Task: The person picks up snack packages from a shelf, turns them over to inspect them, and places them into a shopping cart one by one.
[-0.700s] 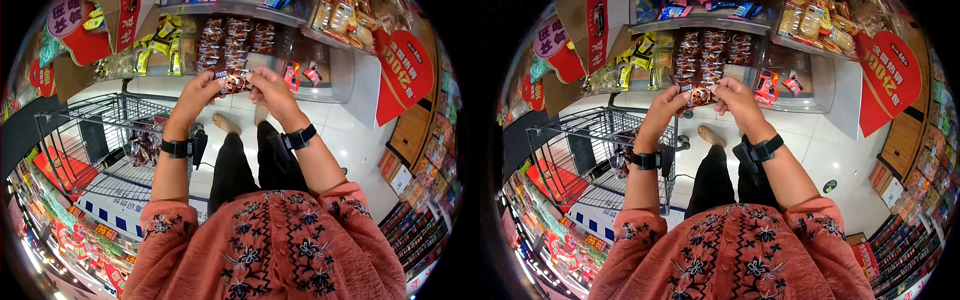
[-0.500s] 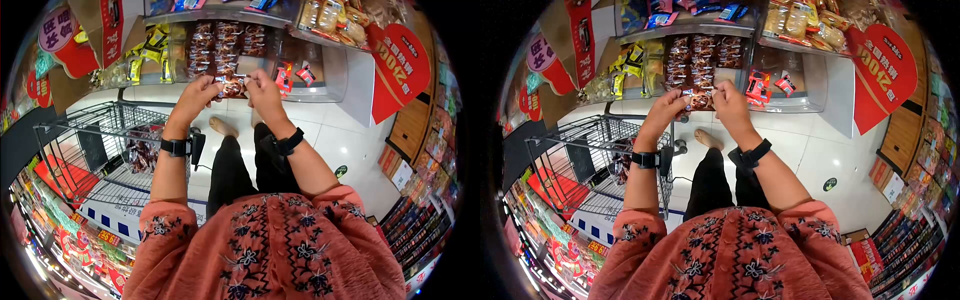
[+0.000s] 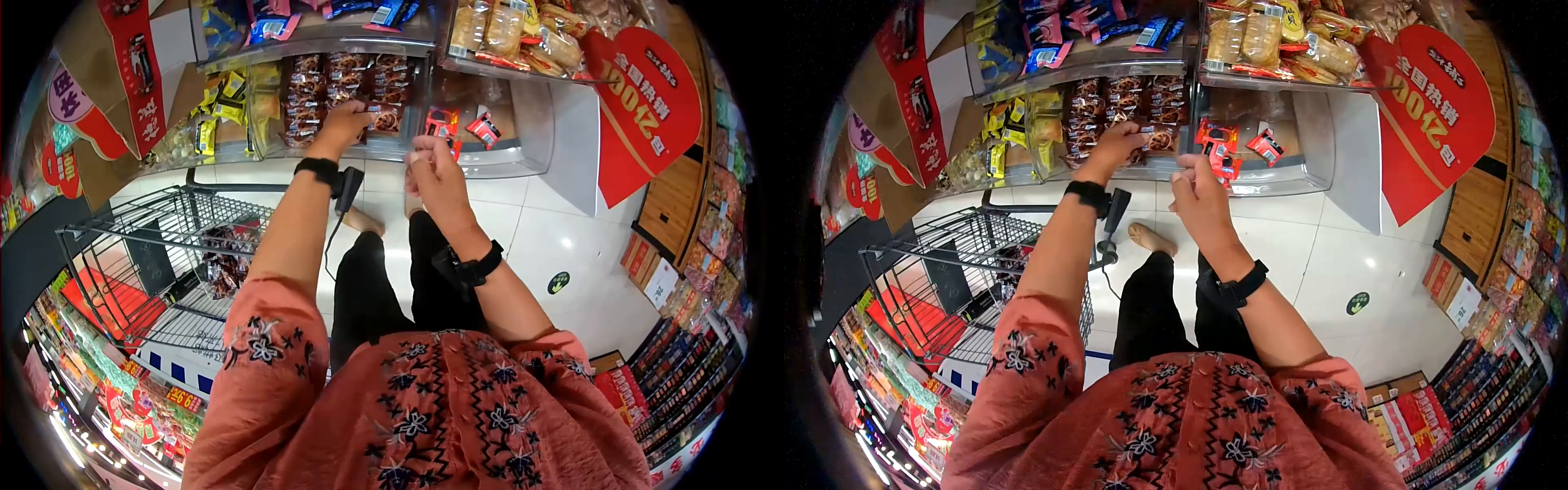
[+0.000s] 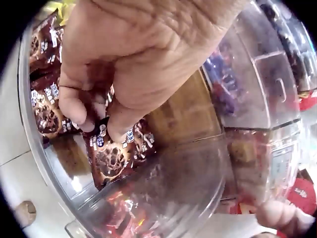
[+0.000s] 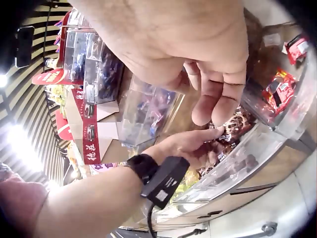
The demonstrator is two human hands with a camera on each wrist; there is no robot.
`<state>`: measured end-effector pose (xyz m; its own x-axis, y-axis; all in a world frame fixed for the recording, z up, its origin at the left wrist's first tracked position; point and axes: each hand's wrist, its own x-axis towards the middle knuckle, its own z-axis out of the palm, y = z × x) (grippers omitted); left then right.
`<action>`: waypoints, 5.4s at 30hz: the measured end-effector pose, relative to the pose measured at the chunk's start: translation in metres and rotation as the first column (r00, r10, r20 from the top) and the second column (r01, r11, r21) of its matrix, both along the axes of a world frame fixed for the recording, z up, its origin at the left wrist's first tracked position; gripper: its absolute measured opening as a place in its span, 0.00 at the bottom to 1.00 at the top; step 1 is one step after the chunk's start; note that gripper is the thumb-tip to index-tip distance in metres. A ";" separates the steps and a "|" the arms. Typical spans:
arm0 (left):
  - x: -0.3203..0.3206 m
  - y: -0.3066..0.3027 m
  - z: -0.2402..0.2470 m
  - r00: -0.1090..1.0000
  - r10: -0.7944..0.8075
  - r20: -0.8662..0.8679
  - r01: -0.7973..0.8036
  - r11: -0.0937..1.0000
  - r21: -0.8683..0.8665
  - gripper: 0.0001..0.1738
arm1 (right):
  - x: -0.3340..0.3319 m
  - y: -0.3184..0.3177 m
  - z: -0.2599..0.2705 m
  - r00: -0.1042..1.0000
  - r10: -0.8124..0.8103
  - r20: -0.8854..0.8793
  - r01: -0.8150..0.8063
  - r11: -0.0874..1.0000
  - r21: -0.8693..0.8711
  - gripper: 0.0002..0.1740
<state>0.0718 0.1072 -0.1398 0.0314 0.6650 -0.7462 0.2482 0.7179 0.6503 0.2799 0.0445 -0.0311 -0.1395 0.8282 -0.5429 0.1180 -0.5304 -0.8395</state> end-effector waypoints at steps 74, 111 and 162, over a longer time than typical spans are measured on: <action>-0.300 -0.405 0.029 0.278 0.959 0.046 -0.961 0.277 0.023 0.19 | -0.310 -0.188 0.011 0.574 0.819 -0.023 -0.807 0.570 0.153 0.20; -0.073 -0.146 0.167 0.912 0.338 0.231 -0.361 0.930 0.065 0.22 | -0.089 -0.023 0.029 0.754 -0.094 -0.650 -0.210 0.903 -0.374 0.23; -0.215 -0.264 0.146 0.514 0.785 -0.347 -0.528 0.608 0.593 0.14 | -0.109 -0.032 0.025 0.839 0.352 -0.414 -0.474 0.848 -0.239 0.17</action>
<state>-0.1428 -0.1569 0.0058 -0.8396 0.5196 -0.1585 0.1883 0.5520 0.8123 0.1706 0.0127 -0.0064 -0.6540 0.4375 -0.6172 0.1264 -0.7412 -0.6593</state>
